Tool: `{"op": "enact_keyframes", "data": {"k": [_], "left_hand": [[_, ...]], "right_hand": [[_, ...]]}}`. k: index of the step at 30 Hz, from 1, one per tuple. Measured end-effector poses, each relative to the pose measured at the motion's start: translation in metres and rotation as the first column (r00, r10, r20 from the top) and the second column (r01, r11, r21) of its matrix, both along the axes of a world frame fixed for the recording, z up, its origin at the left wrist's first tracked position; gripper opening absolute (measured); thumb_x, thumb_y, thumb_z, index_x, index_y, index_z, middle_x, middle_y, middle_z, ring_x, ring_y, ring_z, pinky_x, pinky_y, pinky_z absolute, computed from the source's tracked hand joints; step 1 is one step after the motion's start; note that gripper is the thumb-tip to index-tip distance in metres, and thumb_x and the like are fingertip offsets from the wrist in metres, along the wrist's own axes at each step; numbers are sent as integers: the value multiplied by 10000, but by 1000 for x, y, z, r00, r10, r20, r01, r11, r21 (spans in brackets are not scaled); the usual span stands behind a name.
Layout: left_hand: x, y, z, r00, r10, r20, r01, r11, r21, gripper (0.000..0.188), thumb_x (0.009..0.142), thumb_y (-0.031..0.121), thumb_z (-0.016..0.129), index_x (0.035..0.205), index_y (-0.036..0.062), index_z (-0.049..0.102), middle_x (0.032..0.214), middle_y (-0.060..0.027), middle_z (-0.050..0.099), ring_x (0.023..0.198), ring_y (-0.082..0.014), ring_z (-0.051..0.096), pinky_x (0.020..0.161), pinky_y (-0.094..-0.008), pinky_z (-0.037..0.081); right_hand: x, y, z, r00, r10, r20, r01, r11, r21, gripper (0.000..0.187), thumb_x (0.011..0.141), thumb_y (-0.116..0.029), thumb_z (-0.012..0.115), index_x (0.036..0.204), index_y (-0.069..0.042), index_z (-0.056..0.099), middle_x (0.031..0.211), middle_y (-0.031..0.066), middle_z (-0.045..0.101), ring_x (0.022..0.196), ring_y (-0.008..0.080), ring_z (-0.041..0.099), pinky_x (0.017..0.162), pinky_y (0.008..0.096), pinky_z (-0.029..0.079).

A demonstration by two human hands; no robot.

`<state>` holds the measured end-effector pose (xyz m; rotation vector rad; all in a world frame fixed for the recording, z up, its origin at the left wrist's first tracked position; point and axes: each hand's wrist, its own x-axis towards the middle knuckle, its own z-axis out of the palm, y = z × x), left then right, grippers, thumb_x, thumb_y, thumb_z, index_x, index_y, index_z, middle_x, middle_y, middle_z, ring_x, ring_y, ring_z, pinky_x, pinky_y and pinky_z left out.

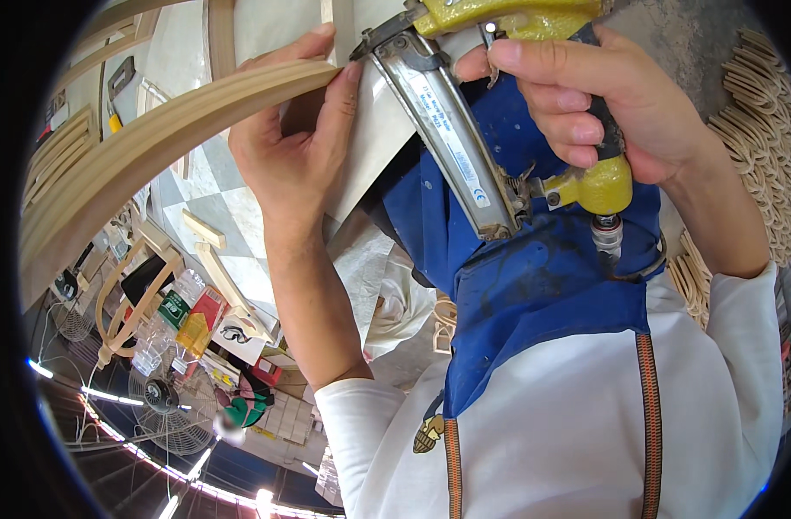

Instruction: Assemble curved wooden frame components using a pneumatic nail gun.

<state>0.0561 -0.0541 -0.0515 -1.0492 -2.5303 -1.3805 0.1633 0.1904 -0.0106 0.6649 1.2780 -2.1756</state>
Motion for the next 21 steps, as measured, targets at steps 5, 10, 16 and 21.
{"op": "enact_keyframes", "data": {"k": [5, 10, 16, 21], "left_hand": [[0, 0, 1, 1000, -17, -2, 17, 1000, -9, 274, 837, -36, 816, 1097, -12, 736, 1120, -109, 736, 962, -161, 689, 850, -272, 550], [0, -2, -1, 995, -37, 97, 31, 997, 65, 304, 860, -41, 805, 1150, -12, 720, 1159, -90, 708, 992, -121, 671, 820, -242, 555], [1, -2, -2, 994, -18, 111, 13, 999, 52, 313, 854, -53, 803, 1155, -8, 727, 1138, -88, 712, 955, -122, 668, 802, -240, 549], [1, -2, 0, 992, -17, 129, 10, 999, 52, 323, 849, -52, 806, 1160, -6, 732, 1112, -87, 716, 934, -125, 664, 793, -244, 545]], "right_hand": [[0, 1, 0, 1000, 0, 14, 0, 1000, -10, 384, 1031, -294, 635, 1217, 40, 667, 581, -102, 413, 435, -14, 431, 393, 187, 377], [0, 1, -1, 1000, -9, 28, 10, 1000, -22, 385, 1029, -292, 637, 1219, 41, 665, 585, -103, 414, 436, -15, 428, 392, 187, 373], [0, 1, -3, 1000, -9, 13, 9, 998, -56, 392, 1027, -291, 640, 1223, 47, 661, 587, -102, 412, 437, -17, 428, 393, 185, 372], [0, 1, 0, 1000, -5, 23, 6, 1000, -22, 400, 1024, -293, 645, 1228, 50, 663, 584, -101, 407, 439, -13, 429, 394, 187, 375]]}}
